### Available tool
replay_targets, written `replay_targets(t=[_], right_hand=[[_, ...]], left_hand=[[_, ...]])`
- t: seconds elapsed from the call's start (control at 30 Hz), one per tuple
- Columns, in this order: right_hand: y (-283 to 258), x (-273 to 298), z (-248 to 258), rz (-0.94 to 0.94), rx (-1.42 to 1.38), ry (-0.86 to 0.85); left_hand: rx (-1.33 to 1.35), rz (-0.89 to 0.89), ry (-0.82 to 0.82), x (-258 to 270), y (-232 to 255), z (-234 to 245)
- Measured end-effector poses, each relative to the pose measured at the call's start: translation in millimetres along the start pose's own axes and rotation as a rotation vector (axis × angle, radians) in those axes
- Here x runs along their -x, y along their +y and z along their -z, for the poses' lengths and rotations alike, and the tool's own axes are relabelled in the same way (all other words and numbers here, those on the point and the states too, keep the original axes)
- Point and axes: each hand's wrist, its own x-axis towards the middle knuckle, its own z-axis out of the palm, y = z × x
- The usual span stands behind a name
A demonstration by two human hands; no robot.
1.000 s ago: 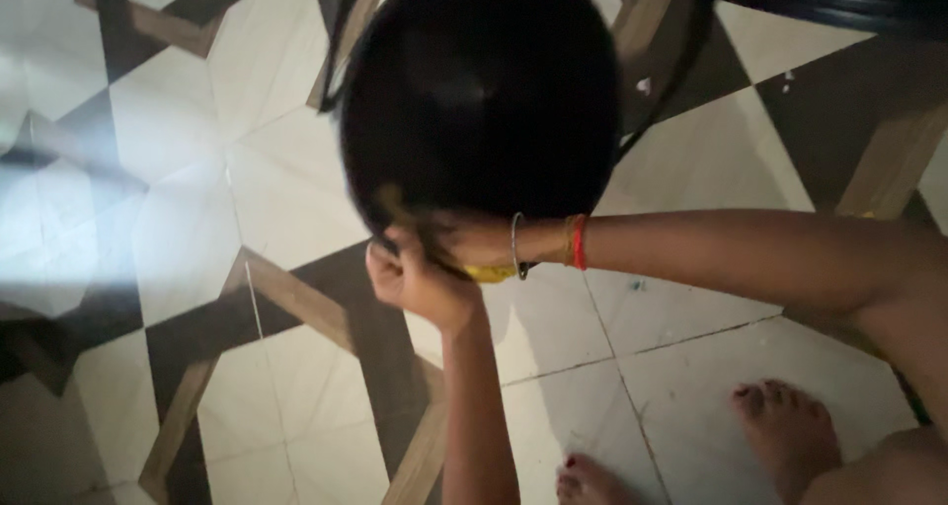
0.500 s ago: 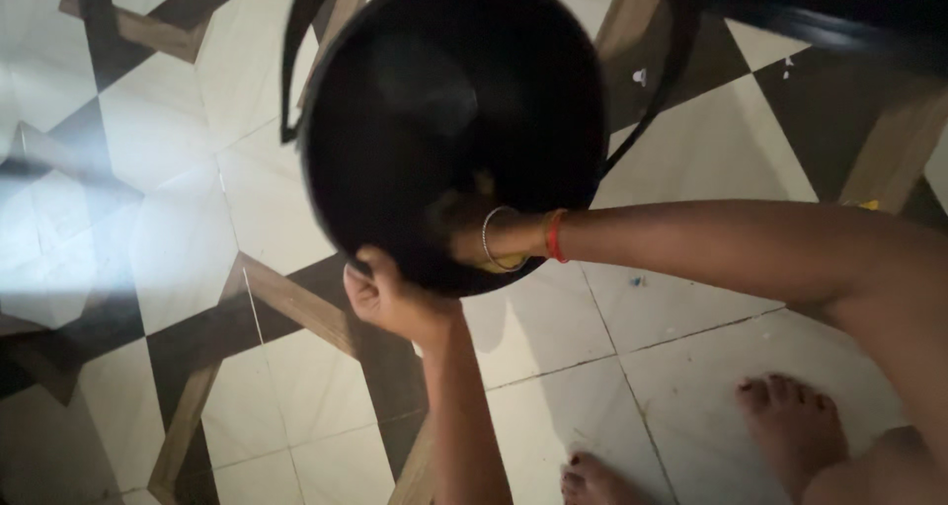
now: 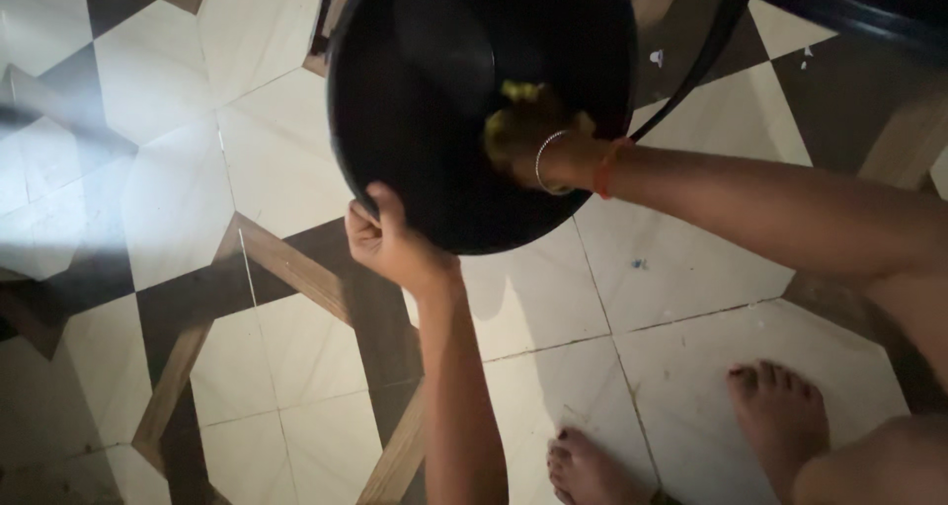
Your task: The person uses a yellow cloth to wipe the interior and exterior of a black pedal-operated trash bin. They clean the inside walls and bottom, then rotate the bin to wipe the outside surfaces and lid.
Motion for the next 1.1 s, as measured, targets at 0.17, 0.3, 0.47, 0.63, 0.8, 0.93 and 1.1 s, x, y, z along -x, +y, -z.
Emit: replay_targets(t=[0.17,0.3,0.47,0.63,0.8,0.93,1.1], right_hand=[[-24.3,-25.7,-38.3,-0.025,-0.445,-0.085],[-53.8,-22.5,-45.1,0.408,-1.094,-0.151],[-2.0,21.4,23.6,0.431,-0.016,-0.169],[11.8,10.3,80.8,-0.059,1.215,0.241],[2.4,42.0,68.2,0.001,0.529,0.086],[-33.4,63.8,46.8,0.141,-0.009,-0.247],[-49.5,74.5,48.0,0.352,-0.135,-0.3]], left_hand=[[0.017,-0.041,-0.021,3.6,-1.6,-12.4],[-0.157,0.021,0.032,-4.2,-1.5,-22.0],[-0.12,-0.073,0.054,-9.4,0.0,-22.6],[-0.174,-0.05,0.024,-4.5,3.4,-16.3],[-0.134,-0.062,-0.022,-8.8,1.9,-18.3],[-0.193,-0.114,-0.027,-14.4,1.1,-22.6],[-0.143,-0.048,-0.013,-31.9,6.5,-26.9]])
